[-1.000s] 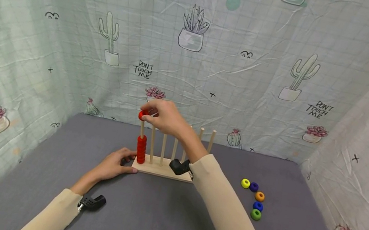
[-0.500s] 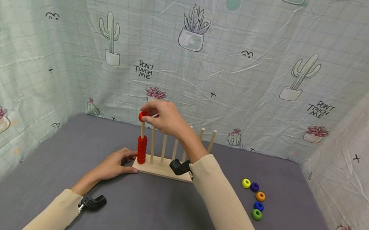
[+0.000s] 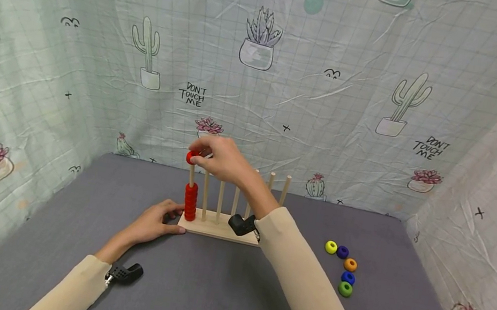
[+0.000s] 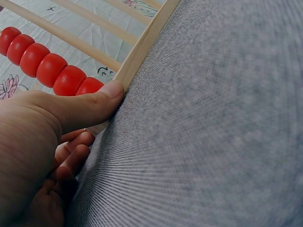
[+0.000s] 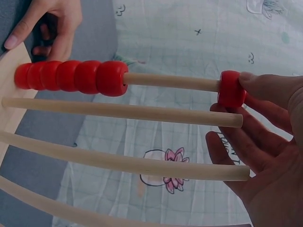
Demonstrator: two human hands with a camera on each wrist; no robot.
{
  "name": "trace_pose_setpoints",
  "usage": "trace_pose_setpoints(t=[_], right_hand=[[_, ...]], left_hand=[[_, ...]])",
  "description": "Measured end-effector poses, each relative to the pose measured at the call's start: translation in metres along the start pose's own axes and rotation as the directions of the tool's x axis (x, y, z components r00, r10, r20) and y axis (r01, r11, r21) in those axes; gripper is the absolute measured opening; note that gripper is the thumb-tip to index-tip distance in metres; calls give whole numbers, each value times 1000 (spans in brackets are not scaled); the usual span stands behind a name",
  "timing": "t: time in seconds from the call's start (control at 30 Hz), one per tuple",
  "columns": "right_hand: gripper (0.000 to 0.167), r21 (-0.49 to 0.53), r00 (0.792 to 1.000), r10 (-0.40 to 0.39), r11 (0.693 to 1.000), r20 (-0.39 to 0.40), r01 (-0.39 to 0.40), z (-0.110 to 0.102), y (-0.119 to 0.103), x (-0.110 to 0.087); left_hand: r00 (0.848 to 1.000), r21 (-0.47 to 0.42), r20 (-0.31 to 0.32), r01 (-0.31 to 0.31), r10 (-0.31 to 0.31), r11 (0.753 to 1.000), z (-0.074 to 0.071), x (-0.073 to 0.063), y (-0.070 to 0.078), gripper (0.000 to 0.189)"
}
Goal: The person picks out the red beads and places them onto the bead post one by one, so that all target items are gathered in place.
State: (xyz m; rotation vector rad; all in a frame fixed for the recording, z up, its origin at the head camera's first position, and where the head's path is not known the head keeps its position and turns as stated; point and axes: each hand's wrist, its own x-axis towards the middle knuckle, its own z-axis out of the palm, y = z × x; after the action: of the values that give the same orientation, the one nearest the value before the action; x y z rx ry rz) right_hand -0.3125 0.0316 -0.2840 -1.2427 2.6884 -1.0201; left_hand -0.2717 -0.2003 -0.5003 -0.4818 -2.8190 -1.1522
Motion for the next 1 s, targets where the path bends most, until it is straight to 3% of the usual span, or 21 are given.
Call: trace_pose_setpoints(t=[0.43,0.7,1.0], right_hand=[[30,-24,1000,-16,1000,-11,16,-3,1,-2],[26,18,999,-16,1000,-40,16,-10,-3,-10],[26,7,991,-93,996,-93,94,-20,-11,-27]], left_hand=[[1000,12,-6,-11,11,1000,1,1,-1,73],[1000,20,-4,-10,10,1000,1,1,-1,73],[1000,31,-9,-8,8,1000,1,0,-1,72]])
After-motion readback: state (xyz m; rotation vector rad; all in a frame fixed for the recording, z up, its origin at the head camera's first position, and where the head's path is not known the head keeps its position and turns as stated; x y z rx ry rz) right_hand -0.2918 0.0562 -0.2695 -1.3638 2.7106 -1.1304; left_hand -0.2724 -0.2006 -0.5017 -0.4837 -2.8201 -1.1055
